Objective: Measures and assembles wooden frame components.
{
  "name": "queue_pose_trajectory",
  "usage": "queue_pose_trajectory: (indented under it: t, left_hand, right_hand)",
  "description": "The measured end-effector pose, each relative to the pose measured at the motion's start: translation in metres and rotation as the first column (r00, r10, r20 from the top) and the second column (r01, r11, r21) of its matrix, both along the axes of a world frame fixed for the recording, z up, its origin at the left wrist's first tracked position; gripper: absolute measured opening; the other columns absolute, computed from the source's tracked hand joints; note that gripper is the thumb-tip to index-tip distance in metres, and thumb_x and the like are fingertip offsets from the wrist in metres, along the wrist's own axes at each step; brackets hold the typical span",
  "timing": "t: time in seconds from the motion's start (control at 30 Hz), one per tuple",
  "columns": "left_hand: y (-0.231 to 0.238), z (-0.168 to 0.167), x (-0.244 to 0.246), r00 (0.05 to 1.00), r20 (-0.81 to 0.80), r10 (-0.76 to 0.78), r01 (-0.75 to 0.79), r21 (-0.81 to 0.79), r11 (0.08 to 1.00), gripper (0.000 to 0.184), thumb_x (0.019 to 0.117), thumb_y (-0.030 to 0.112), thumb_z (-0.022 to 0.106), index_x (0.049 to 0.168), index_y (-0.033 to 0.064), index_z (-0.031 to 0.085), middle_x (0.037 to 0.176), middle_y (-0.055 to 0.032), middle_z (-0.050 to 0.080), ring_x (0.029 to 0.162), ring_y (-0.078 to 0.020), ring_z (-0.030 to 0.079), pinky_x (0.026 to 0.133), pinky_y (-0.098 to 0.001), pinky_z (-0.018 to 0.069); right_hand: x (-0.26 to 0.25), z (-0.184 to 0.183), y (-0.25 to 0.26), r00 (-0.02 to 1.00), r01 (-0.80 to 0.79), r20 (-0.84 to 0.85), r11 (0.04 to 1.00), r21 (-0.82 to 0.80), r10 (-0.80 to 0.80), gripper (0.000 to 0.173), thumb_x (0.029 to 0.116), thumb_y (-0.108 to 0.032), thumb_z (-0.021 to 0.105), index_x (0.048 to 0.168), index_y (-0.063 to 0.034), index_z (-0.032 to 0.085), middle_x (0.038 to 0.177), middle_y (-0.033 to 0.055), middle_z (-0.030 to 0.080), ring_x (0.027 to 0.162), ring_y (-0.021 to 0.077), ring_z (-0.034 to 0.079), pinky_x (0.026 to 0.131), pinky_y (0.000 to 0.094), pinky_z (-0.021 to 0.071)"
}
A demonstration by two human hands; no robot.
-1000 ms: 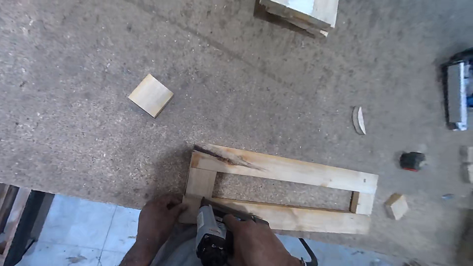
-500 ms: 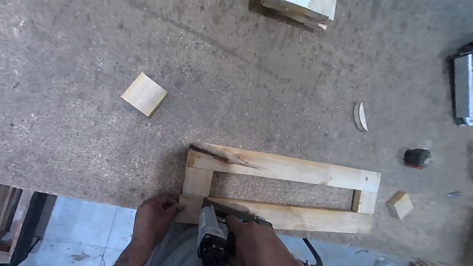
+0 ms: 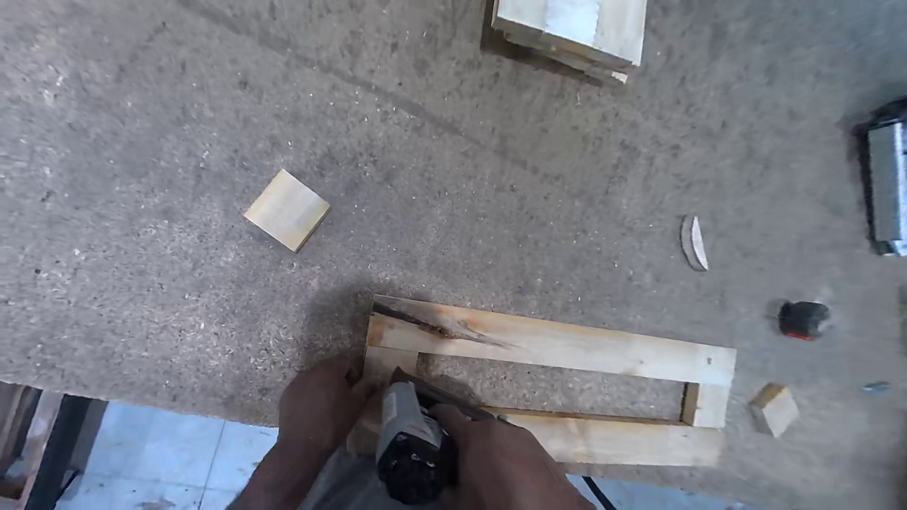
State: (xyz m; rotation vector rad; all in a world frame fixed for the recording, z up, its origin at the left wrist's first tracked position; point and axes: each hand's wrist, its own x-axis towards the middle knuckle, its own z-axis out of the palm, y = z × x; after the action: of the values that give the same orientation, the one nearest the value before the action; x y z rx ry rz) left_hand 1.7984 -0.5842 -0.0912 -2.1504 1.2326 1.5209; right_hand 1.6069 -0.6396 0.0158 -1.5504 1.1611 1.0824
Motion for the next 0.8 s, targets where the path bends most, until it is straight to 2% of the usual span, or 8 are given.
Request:
queue_pose_trajectory:
  t: [0.13,0.27,0.4,0.47,0.57,0.67,0.8]
  left_hand:
    - [-0.019,0.008,0.0,0.999,0.036,-0.029,0.026,0.06,0.998,0.044,0.0992,0.046,0.055,0.117,0.0103,0.072,0.111,-0.0181,0.073,0.107,-0.0398,0.069,0.088,-0.0634,0.0519]
    - [-0.024,0.007,0.002,0.999,0.028,-0.044,0.041,0.107,0.993,0.039,0.1022,0.041,0.052,0.124,0.0144,0.069,0.115,-0.0168,0.073,0.111,-0.0387,0.069,0.09,-0.0623,0.0526]
    - [-0.032,0.008,0.005,0.997,0.022,-0.071,0.067,0.166,0.984,0.036,0.1063,0.035,0.046,0.129,0.0166,0.068,0.12,-0.0173,0.072,0.114,-0.0403,0.067,0.091,-0.0619,0.0522]
    - [-0.032,0.006,0.004,0.998,0.022,-0.063,0.059,0.151,0.987,0.036,0.1054,0.035,0.047,0.127,0.0166,0.069,0.117,-0.0174,0.072,0.112,-0.0401,0.068,0.09,-0.0627,0.0525]
    - [-0.031,0.001,0.003,0.998,0.038,-0.047,0.042,0.129,0.991,0.035,0.1013,0.038,0.051,0.119,0.0154,0.072,0.111,-0.0166,0.074,0.107,-0.0393,0.07,0.086,-0.0629,0.0532]
    - [-0.026,-0.005,0.001,0.998,0.062,-0.028,0.023,0.089,0.996,0.036,0.0961,0.043,0.058,0.109,0.0138,0.074,0.103,-0.0151,0.075,0.101,-0.0388,0.071,0.082,-0.063,0.0537]
    - [-0.024,-0.01,0.0,0.997,0.075,-0.02,0.014,0.07,0.997,0.04,0.0932,0.047,0.061,0.105,0.0117,0.075,0.099,-0.0155,0.075,0.098,-0.0387,0.072,0.08,-0.0633,0.0538]
  right_hand:
    - [0.023,-0.006,-0.021,1.0,0.003,0.021,1.0,-0.002,-0.003,0.063,0.0885,-0.046,0.069,0.143,-0.0196,0.052,0.099,0.0156,0.072,0.093,0.0386,0.071,0.074,0.0611,0.0551]
    - [0.035,-0.013,-0.035,0.999,-0.024,0.045,0.999,0.031,0.023,0.065,0.0907,-0.05,0.067,0.144,-0.0173,0.051,0.105,0.0175,0.07,0.098,0.0398,0.07,0.077,0.0617,0.0549]
    - [0.039,-0.021,-0.038,0.998,-0.047,0.035,0.996,0.081,0.044,0.064,0.0908,-0.051,0.067,0.143,-0.0178,0.051,0.104,0.0175,0.071,0.097,0.0398,0.071,0.077,0.0617,0.0551]
    - [0.04,-0.022,-0.038,1.0,-0.028,-0.011,0.994,0.108,0.029,0.061,0.0896,-0.047,0.068,0.141,-0.0177,0.052,0.104,0.017,0.071,0.097,0.0398,0.071,0.076,0.0611,0.0554]
    - [0.037,-0.021,-0.036,0.997,0.026,-0.08,0.99,0.136,-0.015,0.062,0.0881,-0.047,0.071,0.139,-0.0161,0.053,0.106,0.0174,0.072,0.099,0.0404,0.071,0.077,0.0619,0.0555]
    - [0.029,-0.022,-0.036,0.997,0.047,-0.072,0.989,0.14,-0.037,0.065,0.0875,-0.047,0.071,0.142,-0.0187,0.052,0.104,0.0169,0.073,0.097,0.0404,0.072,0.077,0.0623,0.0555]
    - [0.025,-0.022,-0.039,0.994,0.054,-0.101,0.984,0.168,-0.038,0.059,0.0894,-0.046,0.069,0.138,-0.0171,0.053,0.102,0.0166,0.073,0.098,0.04,0.071,0.078,0.0613,0.0552]
